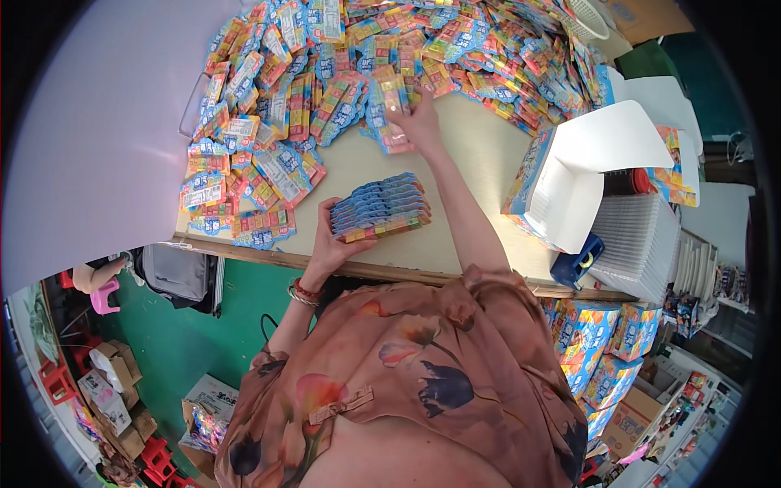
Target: Sorting small individual packets and packing them into a white cardboard box.
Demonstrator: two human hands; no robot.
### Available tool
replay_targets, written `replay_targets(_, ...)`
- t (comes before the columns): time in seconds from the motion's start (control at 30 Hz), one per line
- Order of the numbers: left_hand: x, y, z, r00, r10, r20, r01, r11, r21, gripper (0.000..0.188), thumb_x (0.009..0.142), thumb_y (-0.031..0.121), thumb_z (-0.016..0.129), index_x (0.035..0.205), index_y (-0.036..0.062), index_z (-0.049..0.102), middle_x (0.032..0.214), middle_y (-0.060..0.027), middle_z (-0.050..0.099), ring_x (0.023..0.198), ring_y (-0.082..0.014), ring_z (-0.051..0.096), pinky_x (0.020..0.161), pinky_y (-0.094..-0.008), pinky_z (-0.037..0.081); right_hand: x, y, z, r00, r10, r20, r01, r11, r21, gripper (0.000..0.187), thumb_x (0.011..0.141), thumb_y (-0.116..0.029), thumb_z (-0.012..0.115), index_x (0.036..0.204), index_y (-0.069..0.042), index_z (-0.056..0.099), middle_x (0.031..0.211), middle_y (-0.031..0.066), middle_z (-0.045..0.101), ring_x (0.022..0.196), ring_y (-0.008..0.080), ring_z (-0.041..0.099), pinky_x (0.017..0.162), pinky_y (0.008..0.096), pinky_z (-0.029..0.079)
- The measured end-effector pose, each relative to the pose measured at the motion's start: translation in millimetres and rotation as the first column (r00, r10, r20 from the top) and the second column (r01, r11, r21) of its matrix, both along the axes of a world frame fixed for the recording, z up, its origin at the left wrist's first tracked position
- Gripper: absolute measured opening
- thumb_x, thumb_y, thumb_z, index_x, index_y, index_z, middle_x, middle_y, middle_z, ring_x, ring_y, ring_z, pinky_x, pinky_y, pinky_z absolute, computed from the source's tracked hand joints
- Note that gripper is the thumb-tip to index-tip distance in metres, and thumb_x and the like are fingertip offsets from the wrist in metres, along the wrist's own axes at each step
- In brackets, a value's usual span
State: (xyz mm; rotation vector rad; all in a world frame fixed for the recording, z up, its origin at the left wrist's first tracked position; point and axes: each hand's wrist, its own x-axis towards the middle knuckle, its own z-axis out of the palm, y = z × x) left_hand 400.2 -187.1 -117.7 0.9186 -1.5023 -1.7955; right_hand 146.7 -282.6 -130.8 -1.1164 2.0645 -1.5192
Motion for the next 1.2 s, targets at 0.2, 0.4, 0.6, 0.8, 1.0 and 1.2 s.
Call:
replay_targets(0.2,-9.5,7.6,-1.5,0.952,0.056,-0.301,0.064,0.924,0.376,0.086,0.063,0.0,0.084,0.128,0.007,0.028,0.12,-0.008,0.046,0.114,-0.0178,0.05,0.096,-0.0329,0.046,-19.8,82.5,13.6,0.735,0.181,0.654,-0.403,0.891,0.207,0.038,0.08,-0.012,0.072,0.113,0.002,0.057,0.099,0.0082,0.066,0.084,0.0147,0.064,0.073,0.0277,0.052)
replay_targets(0.4,-24.9,10.7,-3.8,0.97,-0.004,-0.244,0.098,0.923,0.373,0.086,0.064,0.0,0.084,0.129,0.0082,0.029,0.124,-0.0076,0.045,0.117,-0.0183,0.048,0.098,-0.0335,0.045,26.6,103.7,23.0,0.251,0.384,0.888,0.014,0.916,-0.4,0.031,0.088,-0.008,0.063,0.115,0.0,0.054,0.097,0.0056,0.066,0.085,0.0181,0.065,0.074,0.0302,0.055)
replay_targets(0.6,-11.3,-11.7,-10.0,0.97,-0.189,-0.152,0.187,0.982,-0.028,0.091,0.058,0.006,0.089,0.129,0.0084,0.033,0.126,-0.0067,0.044,0.119,-0.0181,0.046,0.103,-0.0334,0.04,39.9,135.4,-41.1,-0.508,0.467,0.724,0.021,0.847,-0.531,0.035,0.101,-0.032,0.036,0.119,-0.005,0.051,0.09,0.0042,0.064,0.062,0.0124,0.061,0.059,0.0306,0.056)
replay_targets(0.8,3.9,-23.3,0.5,0.94,-0.341,-0.009,0.34,0.936,0.085,0.093,0.055,0.005,0.089,0.13,0.0081,0.034,0.127,-0.0064,0.045,0.118,-0.0164,0.046,0.102,-0.0323,0.039,32.7,156.0,-18.6,-0.067,0.355,0.933,-0.255,0.897,-0.36,0.039,0.098,-0.027,0.047,0.129,-0.003,0.044,0.118,0.0098,0.059,0.1,0.0188,0.061,0.083,0.033,0.052)
replay_targets(1.0,-1.3,-28.8,9.4,0.932,-0.36,-0.032,0.362,0.93,0.067,0.091,0.057,0.005,0.089,0.13,0.0069,0.035,0.122,-0.0053,0.049,0.113,-0.015,0.05,0.098,-0.0309,0.042,6.8,174.2,-11.8,0.172,0.339,0.925,-0.466,0.855,-0.227,0.051,0.092,-0.026,0.062,0.133,-0.004,0.041,0.126,0.0075,0.055,0.112,0.0176,0.054,0.096,0.0337,0.045)
replay_targets(1.2,-5.4,-34.0,13.1,0.887,-0.455,0.077,0.449,0.889,0.083,0.087,0.06,0.0,0.086,0.13,0.0075,0.034,0.118,-0.0058,0.05,0.11,-0.0137,0.053,0.094,-0.0312,0.046,12.3,170.9,4.4,-0.032,0.513,0.858,-0.037,0.857,-0.514,0.062,0.096,-0.056,0.037,0.131,-0.005,0.042,0.125,0.0127,0.056,0.116,0.0293,0.052,0.102,0.0465,0.037)
